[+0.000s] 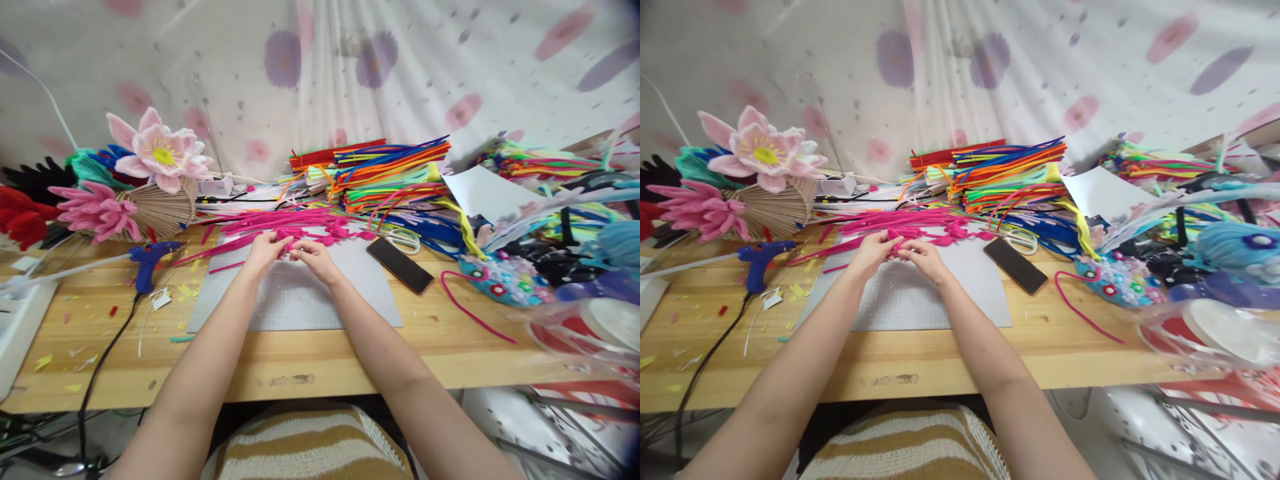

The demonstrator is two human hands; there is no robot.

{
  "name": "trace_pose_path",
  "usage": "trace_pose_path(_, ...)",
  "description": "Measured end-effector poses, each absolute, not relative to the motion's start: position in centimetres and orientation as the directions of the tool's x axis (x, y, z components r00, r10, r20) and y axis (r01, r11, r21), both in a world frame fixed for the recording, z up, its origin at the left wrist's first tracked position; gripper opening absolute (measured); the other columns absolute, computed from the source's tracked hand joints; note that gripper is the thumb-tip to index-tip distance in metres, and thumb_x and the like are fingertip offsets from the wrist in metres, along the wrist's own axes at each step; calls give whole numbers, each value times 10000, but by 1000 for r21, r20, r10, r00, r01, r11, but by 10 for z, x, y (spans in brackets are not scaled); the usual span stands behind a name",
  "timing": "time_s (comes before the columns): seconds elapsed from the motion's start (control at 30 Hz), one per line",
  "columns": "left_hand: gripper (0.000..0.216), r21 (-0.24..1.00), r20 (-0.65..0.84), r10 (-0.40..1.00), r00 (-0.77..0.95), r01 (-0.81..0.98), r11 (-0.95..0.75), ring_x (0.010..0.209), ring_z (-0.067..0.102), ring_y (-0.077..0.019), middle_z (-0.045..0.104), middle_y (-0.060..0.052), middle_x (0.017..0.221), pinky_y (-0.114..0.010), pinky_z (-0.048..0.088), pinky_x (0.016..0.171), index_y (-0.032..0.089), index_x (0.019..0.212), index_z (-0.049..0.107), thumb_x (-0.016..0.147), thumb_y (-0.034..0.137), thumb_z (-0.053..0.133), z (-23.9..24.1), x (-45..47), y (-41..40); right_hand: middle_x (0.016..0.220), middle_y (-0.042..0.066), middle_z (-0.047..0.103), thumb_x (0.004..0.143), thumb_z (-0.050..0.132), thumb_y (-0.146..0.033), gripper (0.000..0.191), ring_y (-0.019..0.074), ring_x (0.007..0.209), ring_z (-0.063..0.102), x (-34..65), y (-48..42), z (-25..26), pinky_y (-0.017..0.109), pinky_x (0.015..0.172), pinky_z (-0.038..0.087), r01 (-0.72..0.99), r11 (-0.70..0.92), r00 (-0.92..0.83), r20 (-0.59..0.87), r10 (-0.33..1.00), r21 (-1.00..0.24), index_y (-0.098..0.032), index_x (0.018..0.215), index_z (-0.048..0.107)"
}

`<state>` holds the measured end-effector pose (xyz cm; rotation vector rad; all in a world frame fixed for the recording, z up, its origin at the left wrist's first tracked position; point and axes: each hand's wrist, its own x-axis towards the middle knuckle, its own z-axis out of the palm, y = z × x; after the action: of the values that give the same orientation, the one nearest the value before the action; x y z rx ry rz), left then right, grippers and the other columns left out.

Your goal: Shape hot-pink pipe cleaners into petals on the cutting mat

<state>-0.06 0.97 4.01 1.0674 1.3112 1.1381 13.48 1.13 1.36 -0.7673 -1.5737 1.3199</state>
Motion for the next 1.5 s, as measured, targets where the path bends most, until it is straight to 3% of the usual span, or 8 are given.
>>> trace_pose_path(0.1, 377, 987, -152, 988, -6, -59, 152, 432, 470, -57, 561, 13, 534, -178, 332, 399, 126, 637, 588, 491, 427, 761, 41, 2, 8, 622, -15, 549, 681, 621, -408, 245, 97, 612, 498, 136, 11, 15, 240, 645, 409, -111, 248, -383, 272, 883, -962, -171, 634, 578)
trace_pose_path(0.33, 364, 992, -119, 990, -82, -39, 116, 427, 470, -64, 567, 24, 543, -189, 347, 402, 146, 659, 562, 528, 438, 737, 43, 1, 6, 633, -12, 563, 693, 594, -469, 306, 92, 601, 493, 136, 15, 14, 227, 616, 402, -7, 207, -485, 184, 855, -978, -165, 654, 580)
trace_pose_path(0.53, 371, 975, -189, 981, 48, -107, 193, 387, 429, -54, 480, 32, 454, -182, 254, 358, 139, 616, 555, 592, 483, 690, 43, 7, 6, 590, -10, 566, 702, 585, -470, 317, 101, 602, 505, 137, 12, 22, 239, 635, 416, -8, 243, -437, 222, 872, -970, -172, 596, 571)
trace_pose_path(0.67, 351, 989, -91, 989, 113, -104, 103, 379, 435, -56, 515, 16, 474, -191, 216, 344, 129, 669, 590, 600, 456, 697, 44, 9, 5, 577, -6, 574, 684, 601, -473, 316, 105, 589, 502, 138, 13, 21, 243, 617, 415, -21, 224, -444, 210, 871, -974, -171, 593, 587)
trace_pose_path(0.8, 319, 999, -2, 996, 91, -37, 5, 337, 388, -45, 507, 20, 434, -200, 217, 340, 133, 587, 555, 618, 421, 689, 44, 8, 3, 585, 2, 591, 687, 597, -476, 321, 106, 584, 506, 136, 12, 16, 245, 607, 414, -46, 210, -449, 208, 869, -977, -169, 593, 600)
trace_pose_path(1.23, 327, 1000, 17, 998, 55, 21, -18, 347, 423, -66, 498, 26, 418, -194, 234, 340, 153, 642, 529, 668, 461, 634, 48, 17, 3, 555, -5, 534, 706, 555, -502, 371, 108, 602, 488, 141, 13, 18, 241, 608, 402, -46, 220, -403, 220, 888, -974, -173, 537, 527)
trace_pose_path(1.37, 321, 991, -66, 979, 193, -103, 87, 370, 417, -56, 475, 30, 420, -191, 243, 357, 146, 611, 543, 604, 427, 696, 50, 16, 3, 582, -7, 544, 706, 569, -478, 344, 101, 601, 483, 146, 20, 11, 237, 608, 393, -69, 227, -434, 235, 870, -971, -170, 554, 543)
trace_pose_path(1.5, 314, 990, -53, 983, 177, -120, 75, 377, 411, -53, 469, 35, 423, -198, 262, 370, 143, 587, 542, 557, 390, 732, 49, 18, 5, 592, -3, 564, 712, 570, -464, 322, 100, 585, 483, 150, 22, 8, 236, 602, 394, -103, 217, -431, 240, 870, -971, -168, 585, 573)
